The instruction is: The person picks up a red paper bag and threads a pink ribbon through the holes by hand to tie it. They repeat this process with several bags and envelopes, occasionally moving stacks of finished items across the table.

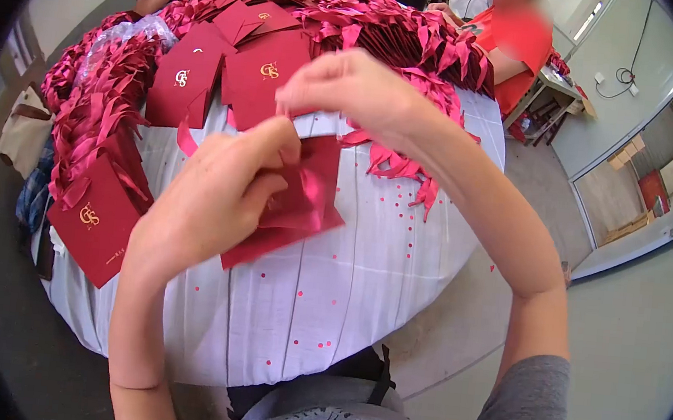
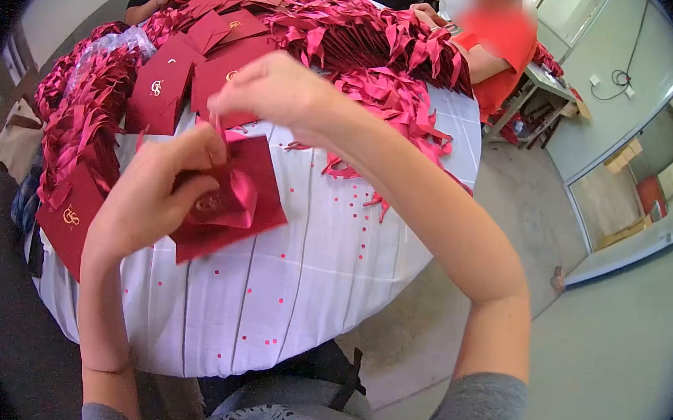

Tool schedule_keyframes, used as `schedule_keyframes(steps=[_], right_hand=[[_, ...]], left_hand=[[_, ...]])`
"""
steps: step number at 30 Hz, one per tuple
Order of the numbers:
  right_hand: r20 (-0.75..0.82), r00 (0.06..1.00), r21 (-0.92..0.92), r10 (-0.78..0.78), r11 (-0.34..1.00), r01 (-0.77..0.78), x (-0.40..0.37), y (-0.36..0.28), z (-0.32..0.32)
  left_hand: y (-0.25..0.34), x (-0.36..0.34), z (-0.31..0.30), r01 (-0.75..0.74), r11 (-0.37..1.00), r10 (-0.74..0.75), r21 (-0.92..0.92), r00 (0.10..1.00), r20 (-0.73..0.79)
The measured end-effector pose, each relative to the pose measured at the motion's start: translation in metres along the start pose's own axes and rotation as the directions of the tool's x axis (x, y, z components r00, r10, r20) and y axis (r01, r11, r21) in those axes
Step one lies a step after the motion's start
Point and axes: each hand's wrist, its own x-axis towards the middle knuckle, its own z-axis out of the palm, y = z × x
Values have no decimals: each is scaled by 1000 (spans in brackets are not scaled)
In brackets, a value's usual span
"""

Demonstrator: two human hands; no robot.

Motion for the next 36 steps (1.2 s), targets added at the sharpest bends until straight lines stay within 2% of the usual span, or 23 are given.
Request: schedule_keyframes(steps=[2, 5, 7, 8, 9, 11, 12, 14, 15, 17, 18, 20, 21, 23, 24, 25, 27, 28, 30, 31, 32, 34, 36], right_hand=[[-68, 997, -43, -41, 998, 38, 6, -8, -7], [-92, 993, -54, -70, 996, 65, 12, -6, -13], [-136, 991, -6, -4, 1000, 4, 18, 2, -17], [-206, 979, 57, 4, 998, 8, 21, 5, -17], [-208, 978, 57, 1, 998, 11, 26, 8, -19], [-320, 947, 275, -21, 955, 114, 34, 12, -26], [-341, 939, 312, -37, 938, 150, 36, 15, -31], [-253, 966, 392, -52, 907, 151, 42, 32, -40], [-154, 986, 443, -70, 887, 132, 41, 42, -42], [36, 999, 526, -13, 850, -8, 32, 48, -44], [111, 994, 439, 16, 896, -64, 29, 57, -43], [235, 971, 268, 45, 957, -109, 8, 49, -29], [238, 971, 104, 21, 993, -47, -6, 41, -20], [247, 969, 70, 1, 997, -19, -8, 40, -12], [188, 979, 128, -81, 990, 57, -12, 37, -6], [189, 979, 127, -80, 990, 56, -12, 38, -2], [-1, 997, 100, -83, 992, 83, -8, 41, 7], [-1, 997, 101, -84, 991, 83, -8, 43, 12], [-184, 963, -73, -199, 979, 188, -12, 42, 22], [-230, 942, -89, -242, 970, 227, -16, 37, 28], [-226, 944, -89, -242, 970, 227, -15, 42, 31], [-326, 870, -138, -369, 929, 343, -10, 54, 36], [-343, 872, -133, -349, 937, 323, -10, 57, 39]], left_hand=[[1, 0, 3, -25, 1000, 25, 3, 999, -25], [0, 2, -3, 73, 997, -73, 21, 997, -24], [-1, 2, -1, 52, 998, -51, 26, 998, -20], [-2, 1, -1, 34, 999, -34, 33, 999, -17], [-1, 1, -1, 32, 999, -31, 35, 999, -17], [2, 1, -4, 55, 998, -56, 30, 998, 35], [4, 3, -6, 52, 998, -53, 33, 998, 32], [8, 4, -12, 145, 986, -151, 79, 985, 83], [8, 4, -12, 142, 986, -149, 82, 986, 76], [6, 2, -8, 80, 997, -81, 14, 993, 90], [7, 2, -8, 49, 995, -54, 82, 997, 59], [7, 3, -5, 66, 993, -69, 98, 997, 27], [7, 3, -4, 83, 990, -84, 115, 996, 5], [8, 4, -2, 108, 987, -108, 119, 994, -2], [9, 5, -1, 130, 984, -129, 123, 992, -11], [10, 5, 0, 131, 984, -130, 122, 991, -12], [10, 6, 2, 143, 973, -134, 180, 989, -60], [11, 6, 2, 144, 973, -135, 181, 989, -59], [11, 6, 2, 160, 969, -161, 188, 987, -12], [10, 6, 3, 162, 969, -162, 186, 987, -15], [9, 6, 4, 155, 974, -154, 166, 988, -18], [7, 6, 3, 155, 976, -153, 154, 988, -26], [5, 5, 1, 139, 971, -145, 194, 989, 14]])
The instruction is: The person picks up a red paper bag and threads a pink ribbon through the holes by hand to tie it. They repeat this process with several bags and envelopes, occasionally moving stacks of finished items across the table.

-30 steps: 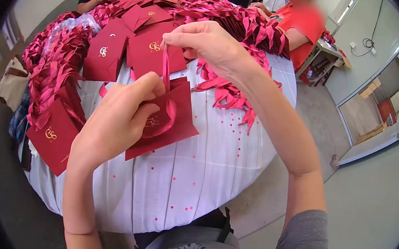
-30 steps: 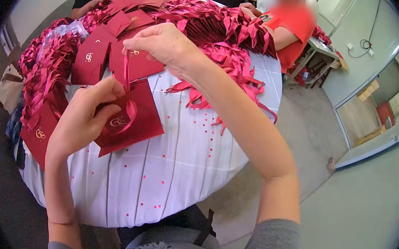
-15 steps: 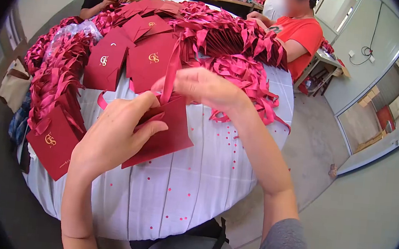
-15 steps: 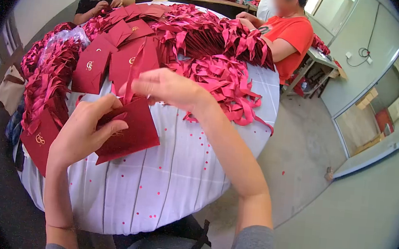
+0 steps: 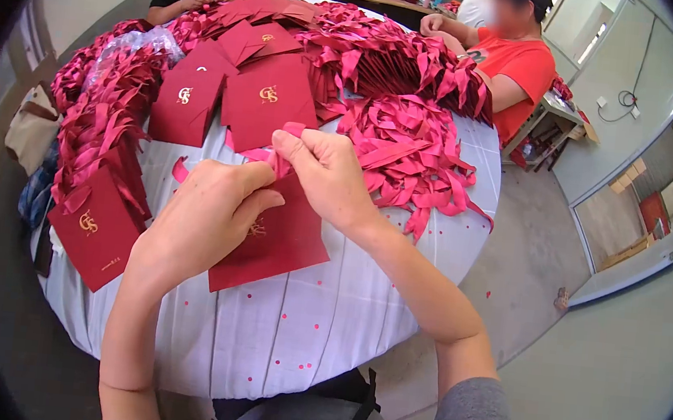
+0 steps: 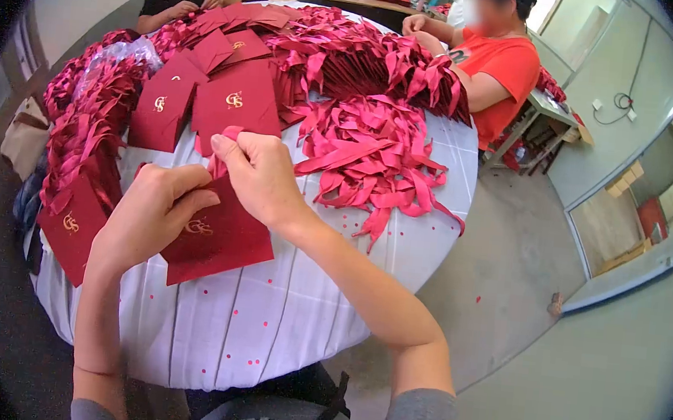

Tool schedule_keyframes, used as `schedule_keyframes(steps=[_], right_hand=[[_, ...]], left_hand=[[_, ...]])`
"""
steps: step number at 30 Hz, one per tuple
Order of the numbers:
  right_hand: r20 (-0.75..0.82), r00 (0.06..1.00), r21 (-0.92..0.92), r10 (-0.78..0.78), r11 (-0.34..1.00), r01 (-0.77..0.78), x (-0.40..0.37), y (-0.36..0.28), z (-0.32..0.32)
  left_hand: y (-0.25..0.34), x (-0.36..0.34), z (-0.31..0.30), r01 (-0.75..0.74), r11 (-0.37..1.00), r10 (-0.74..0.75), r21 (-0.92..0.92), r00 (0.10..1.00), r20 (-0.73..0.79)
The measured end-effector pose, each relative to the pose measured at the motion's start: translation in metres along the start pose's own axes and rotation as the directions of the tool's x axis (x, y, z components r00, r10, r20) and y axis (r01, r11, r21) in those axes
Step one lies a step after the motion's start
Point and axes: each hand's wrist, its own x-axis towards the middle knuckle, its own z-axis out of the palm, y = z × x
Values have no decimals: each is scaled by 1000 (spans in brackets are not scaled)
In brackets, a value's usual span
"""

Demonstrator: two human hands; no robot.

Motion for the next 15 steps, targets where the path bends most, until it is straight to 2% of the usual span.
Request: schedule_keyframes(steps=[1, 3, 4, 6, 7, 8, 10, 11, 13, 14, 15], right_hand=[[-23, 1000, -8, 20, 1000, -20, -1, 0, 1], [-39, 999, -24, -31, 999, 30, 0, -2, 2], [-48, 998, -48, -39, 998, 37, 0, -3, 0], [-73, 992, -70, -105, 993, 100, 0, -7, 0], [-106, 981, -64, -161, 986, 155, -1, -12, 2], [-91, 990, -137, -108, 986, 95, -2, -15, -1], [-119, 985, -157, -124, 982, 105, -4, -14, 1], [-118, 988, -141, -99, 987, 81, -4, -11, -1], [-160, 976, -131, -150, 983, 129, -1, -8, -6], [-129, 990, -167, -64, 985, 42, -3, -17, -12], [-123, 991, -182, -47, 983, 24, -4, -17, -14]], left_hand=[[-2, -1, 0, 13, 1000, -13, 6, 1000, -9], [-9, -3, -5, -79, 996, 79, -41, 997, 10], [-8, -5, -15, -87, 996, 90, -32, 990, 107], [-22, -9, -16, -193, 977, 193, -93, 981, -2], [-20, -10, -22, -113, 964, 125, -240, 992, 34], [-18, -13, -24, -102, 967, 112, -234, 993, 28], [-15, -18, -29, -146, 968, 128, -203, 987, -96], [-12, -22, -30, -133, 983, 104, -124, 971, -216], [-21, -30, -32, -131, 973, 210, 193, 853, -479], [-25, -38, -30, -40, 998, 62, 52, 839, -540], [-27, -46, -29, 60, 998, -57, -11, 849, -526]])
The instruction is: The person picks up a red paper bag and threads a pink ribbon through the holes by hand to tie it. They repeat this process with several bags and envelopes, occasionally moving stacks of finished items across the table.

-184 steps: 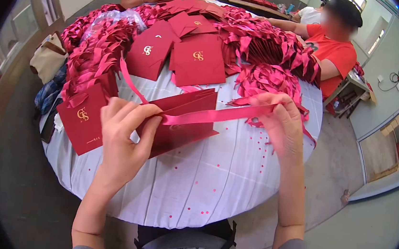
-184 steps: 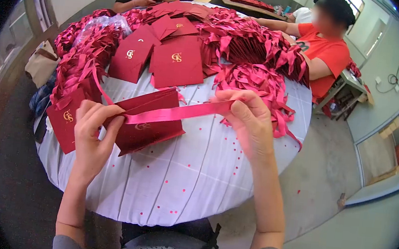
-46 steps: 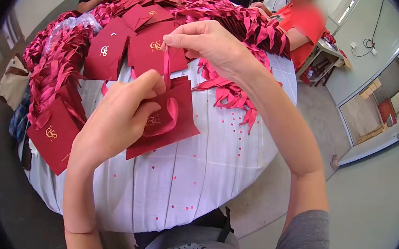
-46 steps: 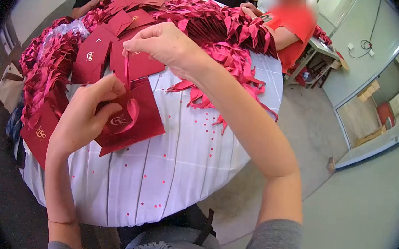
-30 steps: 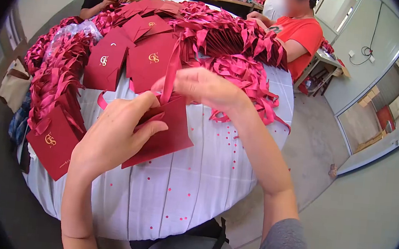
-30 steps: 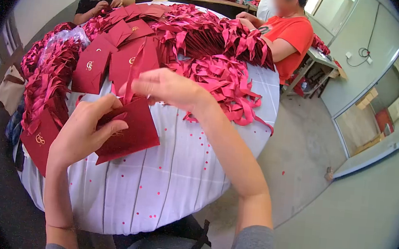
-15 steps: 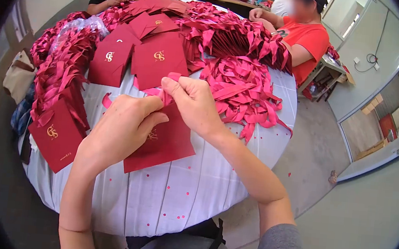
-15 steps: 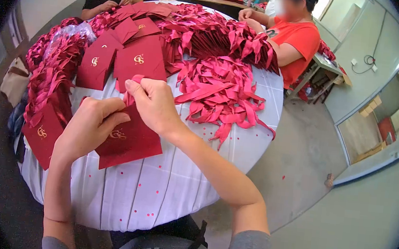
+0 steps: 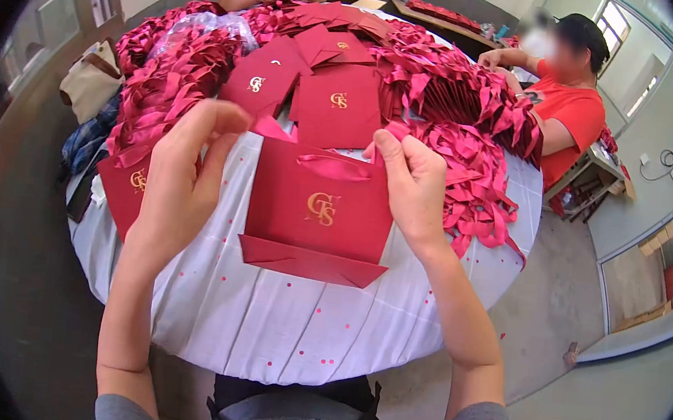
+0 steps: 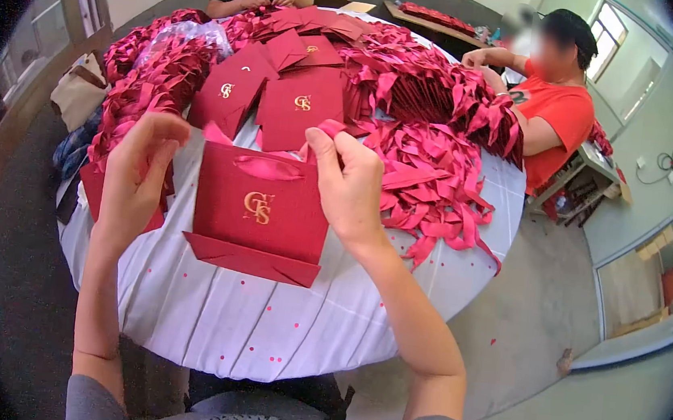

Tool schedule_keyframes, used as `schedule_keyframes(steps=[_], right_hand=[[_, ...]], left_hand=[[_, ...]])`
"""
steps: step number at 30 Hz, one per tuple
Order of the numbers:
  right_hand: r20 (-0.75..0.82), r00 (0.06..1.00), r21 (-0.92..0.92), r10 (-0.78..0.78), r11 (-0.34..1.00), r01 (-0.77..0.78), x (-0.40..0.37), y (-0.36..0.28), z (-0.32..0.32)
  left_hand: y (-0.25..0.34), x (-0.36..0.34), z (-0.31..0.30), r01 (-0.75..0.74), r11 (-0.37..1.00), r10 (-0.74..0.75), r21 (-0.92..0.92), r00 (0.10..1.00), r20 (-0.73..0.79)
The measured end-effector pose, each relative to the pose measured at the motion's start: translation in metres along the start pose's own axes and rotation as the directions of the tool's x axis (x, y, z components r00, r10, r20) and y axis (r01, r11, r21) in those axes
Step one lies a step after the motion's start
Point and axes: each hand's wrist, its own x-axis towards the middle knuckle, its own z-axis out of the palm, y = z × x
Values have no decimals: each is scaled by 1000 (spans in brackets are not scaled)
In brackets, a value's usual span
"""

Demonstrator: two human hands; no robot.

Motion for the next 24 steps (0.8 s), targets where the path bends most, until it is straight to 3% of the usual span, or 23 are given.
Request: schedule_keyframes(steps=[2, 5, 6, 7, 9, 10, 13, 17, 20, 22, 23, 24], right_hand=[[6, 1000, 16, 24, 1000, -24, -1, 0, 3], [24, 1000, -78, 10, 997, -8, -4, 6, 6], [17, 1000, -44, 8, 999, -7, -5, 6, 9], [25, 1000, -38, 2, 999, -1, -7, 5, 11], [5, 999, -51, -53, 997, 53, -10, 6, 13], [0, 996, -49, -92, 995, 92, -12, 9, 15], [-10, 988, -124, -151, 981, 149, -13, 9, 17], [-54, 962, -218, -267, 943, 250, -16, 14, 22], [-27, 979, -296, -203, 937, 186, -15, 13, 21], [36, 999, -255, 2, 967, 7, -15, 15, 19], [88, 996, -165, 28, 986, -13, -10, 23, 17], [158, 981, 63, 114, 990, -125, -8, 22, 12]], left_hand=[[-8, -13, -2, 152, 983, -163, 103, 982, 100], [-21, -22, 7, 502, 849, -416, -166, 828, 375], [-26, -21, 10, 579, 802, -464, -146, 759, 457], [-29, -22, 17, 605, 754, -460, -255, 764, 453], [-22, -20, 29, 604, 637, -440, -478, 795, 418], [-19, -19, 32, 602, 638, -442, -480, 797, 412], [-22, -17, 43, 610, 414, -466, -675, 779, 419], [-25, -26, 59, 561, 430, -545, -707, 786, 293], [-22, -31, 62, 575, 356, -594, -736, 748, 297], [-17, -28, 59, 578, 302, -597, -758, 735, 322], [-17, -27, 57, 569, 256, -605, -781, 725, 329], [-18, -25, 55, 557, 211, -614, -803, 715, 335]])
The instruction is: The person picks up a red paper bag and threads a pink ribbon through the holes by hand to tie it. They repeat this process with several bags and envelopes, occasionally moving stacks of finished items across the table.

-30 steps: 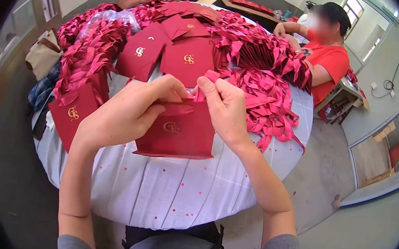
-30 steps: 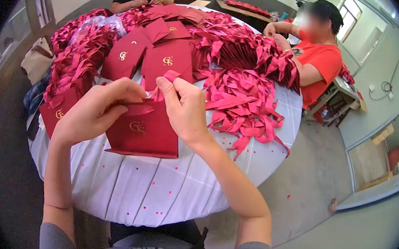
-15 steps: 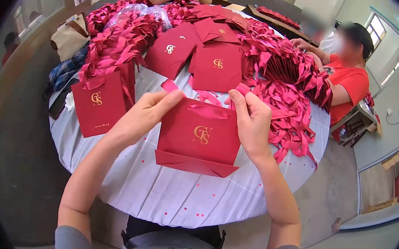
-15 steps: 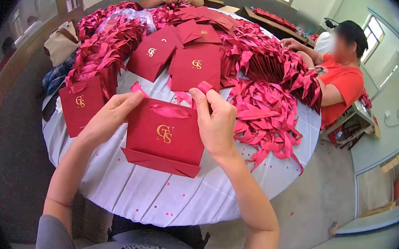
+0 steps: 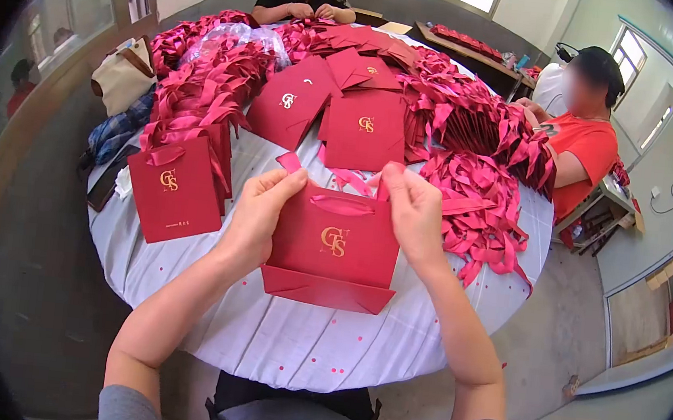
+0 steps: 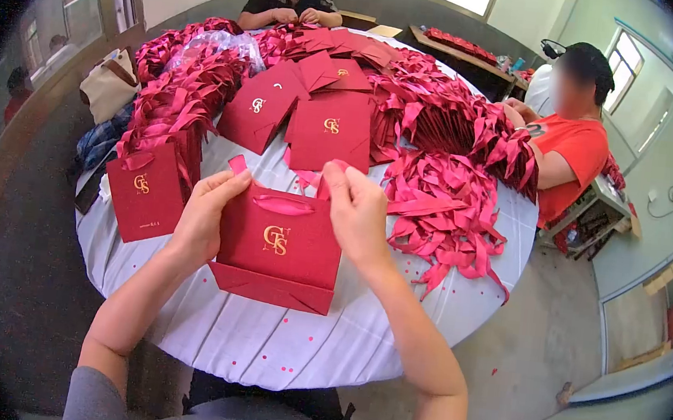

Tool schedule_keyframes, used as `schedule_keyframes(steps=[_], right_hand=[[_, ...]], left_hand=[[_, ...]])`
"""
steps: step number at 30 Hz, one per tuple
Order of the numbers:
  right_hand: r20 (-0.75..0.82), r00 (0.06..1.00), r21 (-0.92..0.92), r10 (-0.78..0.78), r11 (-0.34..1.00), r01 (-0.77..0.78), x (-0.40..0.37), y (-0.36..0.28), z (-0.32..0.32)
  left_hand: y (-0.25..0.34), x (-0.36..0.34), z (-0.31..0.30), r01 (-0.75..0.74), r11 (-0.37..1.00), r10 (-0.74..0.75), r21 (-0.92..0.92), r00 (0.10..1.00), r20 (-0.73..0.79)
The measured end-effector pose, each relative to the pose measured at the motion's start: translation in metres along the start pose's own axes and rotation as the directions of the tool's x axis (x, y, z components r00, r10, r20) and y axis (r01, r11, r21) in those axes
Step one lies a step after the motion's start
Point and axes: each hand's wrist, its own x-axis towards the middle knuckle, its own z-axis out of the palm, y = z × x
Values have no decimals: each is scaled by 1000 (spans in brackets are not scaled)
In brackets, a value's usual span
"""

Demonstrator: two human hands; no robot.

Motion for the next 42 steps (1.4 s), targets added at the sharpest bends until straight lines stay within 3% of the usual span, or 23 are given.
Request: schedule_keyframes(steps=[1, 2, 4, 5, 7, 8, 10, 11, 12, 13, 14, 15, 17, 20, 21, 23, 25, 26, 27, 30, 35, 40, 42], right_hand=[[85, 994, 237, 72, 967, -90, 1, -13, -3], [246, 939, 486, 243, 807, -336, 3, -20, -10], [426, 899, 656, 104, 648, -386, 6, -19, -15], [453, 891, 662, 35, 656, -362, 6, -12, -12], [342, 939, 497, -21, 852, -162, -5, -13, 1], [398, 889, 304, -227, 947, 106, -2, -12, -1], [450, 863, 216, -231, 965, 145, -4, -11, -3], [428, 869, 273, -249, 952, 138, -4, -11, -1], [428, 869, 273, -247, 952, 137, -5, -14, -3], [413, 898, 273, -155, 961, 41, -6, -22, -6], [398, 915, 273, -59, 960, -57, -7, -29, -9], [357, 932, 233, 60, 960, -152, -7, -32, -16], [187, 979, 255, -86, 966, 36, -1, -22, -19], [143, 984, 65, -102, 994, 93, 4, -24, -30], [132, 986, -42, -103, 993, 109, 3, -27, -32], [179, 974, -94, -139, 983, 157, 0, -33, -29], [245, 960, -192, -137, 964, 187, -4, -43, -25], [274, 934, -272, -229, 913, 304, -4, -40, -23], [310, 897, -344, -315, 843, 415, -5, -37, -21], [304, 840, -399, -449, 741, 541, -9, -37, -16], [313, 778, -398, -544, 669, 628, -6, -35, -16], [303, 800, -397, -517, 695, 599, -8, -35, -17], [307, 825, -358, -475, 745, 563, -8, -38, -20]], left_hand=[[1, 5, -6, 12, 1000, -12, 2, 999, 30], [2, 10, -8, 7, 1000, -7, 6, 999, 31], [5, 16, -7, 317, 883, -326, -348, 945, 33], [1, 18, -6, 372, 854, -362, -363, 927, 99], [-14, 21, -8, 610, 609, -330, -507, 776, 538], [-16, 12, 13, 527, 762, -482, -376, 850, 214], [-40, 17, 8, 677, 631, -372, -380, 693, 617], [-40, 4, 26, 644, 662, -495, -383, 760, 422], [-50, 6, 23, 620, 677, -232, -397, 691, 684], [-48, 0, 24, 564, 774, -281, -288, 713, 642], [-35, -6, 24, 477, 857, -234, -192, 694, 681], [-30, -4, 20, 483, 854, -237, -193, 692, 682], [-19, 1, 6, 386, 915, -301, -118, 848, 435], [2, 17, -20, 272, 960, -274, 70, 962, 10], [9, 22, -29, -94, 963, 91, 251, 996, 24], [30, 11, -19, -503, 793, 514, 345, 855, 67], [39, -7, -6, -680, 477, 623, 557, 709, 331], [43, -11, 0, -803, 153, 598, 576, 539, 593], [43, -15, 11, -826, -37, 558, 562, 449, 697], [27, -8, 14, -798, -207, 547, 566, 385, 743], [21, -9, 4, -802, -248, 569, 544, 334, 751], [19, -16, 2, -755, -430, 531, 495, 232, 815], [19, -18, 2, -758, -398, 542, 516, 259, 799]])
